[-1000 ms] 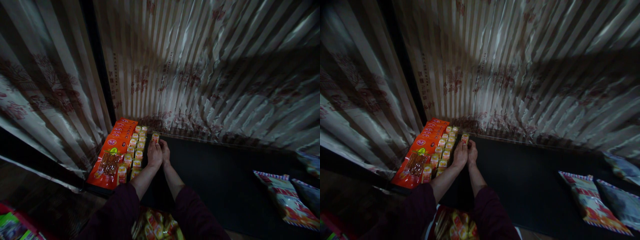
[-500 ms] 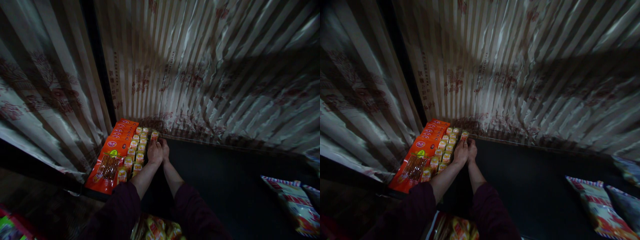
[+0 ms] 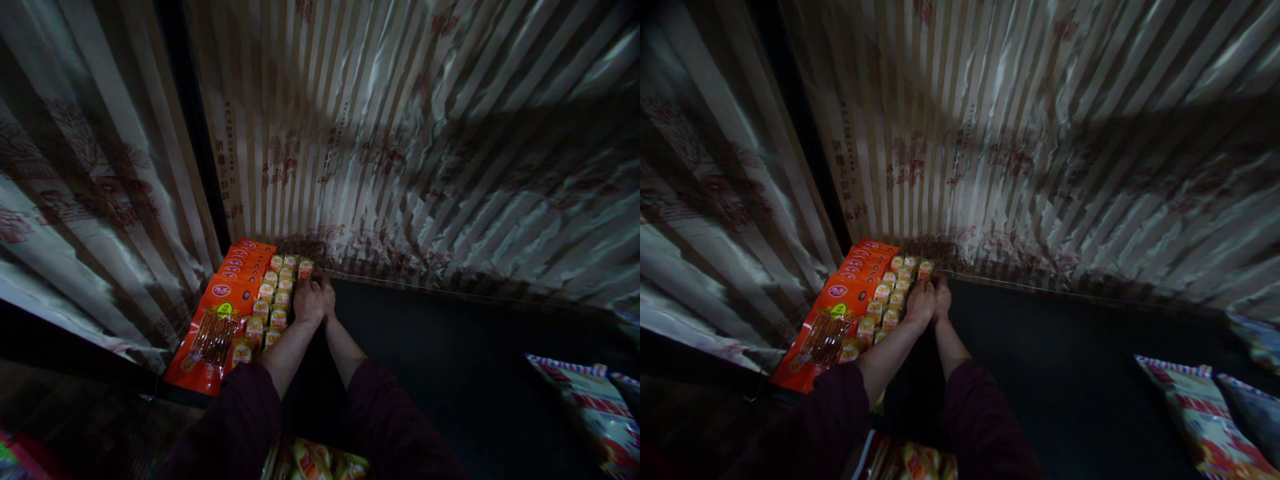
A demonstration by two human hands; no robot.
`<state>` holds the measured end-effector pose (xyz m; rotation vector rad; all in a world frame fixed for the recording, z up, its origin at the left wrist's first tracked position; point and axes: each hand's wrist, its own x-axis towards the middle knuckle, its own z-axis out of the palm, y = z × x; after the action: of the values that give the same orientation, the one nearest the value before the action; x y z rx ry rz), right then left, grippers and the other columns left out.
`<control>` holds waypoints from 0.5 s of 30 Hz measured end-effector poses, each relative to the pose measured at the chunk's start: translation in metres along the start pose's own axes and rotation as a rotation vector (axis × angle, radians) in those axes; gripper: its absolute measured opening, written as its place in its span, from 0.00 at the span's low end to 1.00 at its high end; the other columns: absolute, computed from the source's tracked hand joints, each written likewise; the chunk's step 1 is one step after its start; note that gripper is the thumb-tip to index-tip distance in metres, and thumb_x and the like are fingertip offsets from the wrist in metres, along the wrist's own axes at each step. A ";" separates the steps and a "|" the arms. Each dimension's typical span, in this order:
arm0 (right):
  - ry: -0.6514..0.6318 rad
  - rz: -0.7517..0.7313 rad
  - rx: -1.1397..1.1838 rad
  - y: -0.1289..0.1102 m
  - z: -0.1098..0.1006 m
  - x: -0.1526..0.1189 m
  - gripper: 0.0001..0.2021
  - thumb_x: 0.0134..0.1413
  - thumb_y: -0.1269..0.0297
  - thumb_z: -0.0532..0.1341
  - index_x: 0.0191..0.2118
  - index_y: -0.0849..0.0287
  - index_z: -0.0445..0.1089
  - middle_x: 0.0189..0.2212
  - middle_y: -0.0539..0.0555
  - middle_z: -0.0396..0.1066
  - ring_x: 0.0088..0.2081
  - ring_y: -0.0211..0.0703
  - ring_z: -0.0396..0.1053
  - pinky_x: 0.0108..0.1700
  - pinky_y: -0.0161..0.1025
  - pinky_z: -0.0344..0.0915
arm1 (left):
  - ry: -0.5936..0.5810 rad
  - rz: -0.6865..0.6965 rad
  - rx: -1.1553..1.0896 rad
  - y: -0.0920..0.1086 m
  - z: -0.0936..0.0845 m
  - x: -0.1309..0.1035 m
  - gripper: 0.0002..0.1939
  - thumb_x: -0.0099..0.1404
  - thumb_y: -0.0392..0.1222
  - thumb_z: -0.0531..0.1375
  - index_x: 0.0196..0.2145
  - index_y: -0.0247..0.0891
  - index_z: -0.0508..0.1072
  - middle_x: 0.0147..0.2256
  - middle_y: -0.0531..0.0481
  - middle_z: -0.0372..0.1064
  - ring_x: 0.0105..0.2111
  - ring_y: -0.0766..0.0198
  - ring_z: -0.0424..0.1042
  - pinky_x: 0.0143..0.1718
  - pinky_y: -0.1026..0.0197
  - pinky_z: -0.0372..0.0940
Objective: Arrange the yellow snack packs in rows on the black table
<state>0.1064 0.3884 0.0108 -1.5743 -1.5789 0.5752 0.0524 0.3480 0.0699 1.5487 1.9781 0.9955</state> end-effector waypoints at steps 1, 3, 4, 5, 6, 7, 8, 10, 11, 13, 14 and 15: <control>-0.016 0.005 -0.011 0.001 0.001 0.001 0.11 0.51 0.65 0.55 0.41 0.57 0.68 0.34 0.55 0.74 0.36 0.43 0.70 0.37 0.34 0.63 | -0.003 0.006 0.006 -0.001 0.000 0.000 0.16 0.64 0.33 0.49 0.43 0.36 0.73 0.44 0.41 0.71 0.51 0.56 0.66 0.51 0.58 0.60; -0.047 0.012 -0.039 0.001 0.002 0.001 0.11 0.51 0.66 0.55 0.41 0.57 0.68 0.36 0.56 0.74 0.37 0.43 0.70 0.38 0.34 0.62 | -0.009 0.017 0.029 -0.002 0.000 -0.001 0.16 0.63 0.32 0.48 0.42 0.36 0.74 0.44 0.41 0.71 0.50 0.56 0.67 0.50 0.58 0.61; -0.059 0.010 -0.056 0.000 0.002 0.001 0.11 0.52 0.66 0.54 0.42 0.57 0.68 0.37 0.56 0.74 0.37 0.43 0.69 0.38 0.34 0.62 | -0.014 0.025 0.047 -0.003 0.000 -0.001 0.17 0.63 0.32 0.48 0.42 0.36 0.74 0.43 0.41 0.71 0.49 0.56 0.67 0.49 0.58 0.61; -0.069 0.007 -0.076 0.000 0.002 0.001 0.12 0.52 0.67 0.54 0.42 0.57 0.68 0.37 0.56 0.74 0.38 0.43 0.69 0.39 0.34 0.61 | -0.020 0.034 0.068 -0.003 0.000 -0.001 0.17 0.63 0.31 0.48 0.42 0.36 0.74 0.43 0.41 0.71 0.49 0.56 0.67 0.49 0.58 0.61; -0.075 0.005 -0.100 -0.001 0.001 0.001 0.12 0.53 0.67 0.54 0.43 0.56 0.68 0.38 0.56 0.74 0.39 0.43 0.69 0.39 0.34 0.61 | -0.026 0.045 0.090 -0.004 0.000 0.000 0.17 0.62 0.31 0.48 0.42 0.36 0.74 0.43 0.41 0.71 0.48 0.56 0.68 0.49 0.58 0.62; -0.078 0.004 -0.127 -0.002 0.001 0.001 0.12 0.53 0.68 0.54 0.43 0.56 0.68 0.38 0.56 0.74 0.39 0.43 0.68 0.40 0.34 0.61 | -0.033 0.055 0.110 -0.004 0.001 0.001 0.17 0.62 0.30 0.48 0.42 0.36 0.74 0.43 0.41 0.71 0.48 0.56 0.68 0.48 0.57 0.62; -0.079 0.003 -0.155 -0.003 0.000 0.000 0.12 0.53 0.68 0.54 0.44 0.57 0.68 0.38 0.57 0.73 0.40 0.43 0.68 0.40 0.34 0.60 | -0.041 0.062 0.121 -0.004 0.001 0.002 0.17 0.61 0.30 0.49 0.42 0.36 0.74 0.43 0.41 0.71 0.48 0.56 0.68 0.49 0.57 0.62; -0.074 0.003 -0.208 -0.005 0.000 0.000 0.13 0.54 0.68 0.54 0.45 0.58 0.68 0.40 0.58 0.72 0.42 0.43 0.67 0.42 0.34 0.59 | -0.049 0.056 0.119 -0.004 0.002 0.004 0.17 0.61 0.29 0.49 0.42 0.36 0.74 0.42 0.40 0.71 0.48 0.55 0.68 0.49 0.57 0.62; -0.071 0.005 -0.231 -0.005 0.000 0.000 0.13 0.54 0.68 0.54 0.45 0.59 0.68 0.42 0.58 0.72 0.43 0.43 0.67 0.42 0.34 0.59 | -0.048 0.045 0.105 -0.004 0.003 0.005 0.17 0.61 0.30 0.49 0.42 0.35 0.74 0.42 0.40 0.71 0.48 0.55 0.68 0.49 0.57 0.62; -0.073 0.016 -0.264 -0.005 0.001 0.000 0.14 0.54 0.67 0.54 0.46 0.58 0.67 0.44 0.59 0.71 0.44 0.43 0.67 0.43 0.33 0.59 | -0.036 0.022 0.060 -0.004 0.003 0.006 0.16 0.61 0.30 0.50 0.43 0.36 0.73 0.42 0.40 0.72 0.48 0.55 0.68 0.50 0.56 0.61; -0.080 0.023 -0.276 -0.005 0.001 0.000 0.14 0.54 0.66 0.54 0.46 0.58 0.67 0.44 0.58 0.71 0.44 0.43 0.67 0.42 0.33 0.59 | -0.029 0.015 0.040 -0.004 0.003 0.006 0.16 0.61 0.31 0.49 0.43 0.36 0.73 0.42 0.40 0.72 0.48 0.55 0.68 0.50 0.56 0.61; -0.089 0.031 -0.282 -0.005 0.002 0.000 0.13 0.55 0.66 0.54 0.46 0.58 0.67 0.43 0.58 0.71 0.44 0.43 0.67 0.42 0.33 0.59 | -0.023 0.008 0.019 -0.004 0.003 0.006 0.16 0.62 0.30 0.49 0.42 0.36 0.73 0.41 0.40 0.72 0.48 0.55 0.67 0.50 0.56 0.60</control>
<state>0.1022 0.3883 0.0138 -1.8043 -1.7658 0.4591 0.0504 0.3536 0.0653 1.5727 1.9723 0.9604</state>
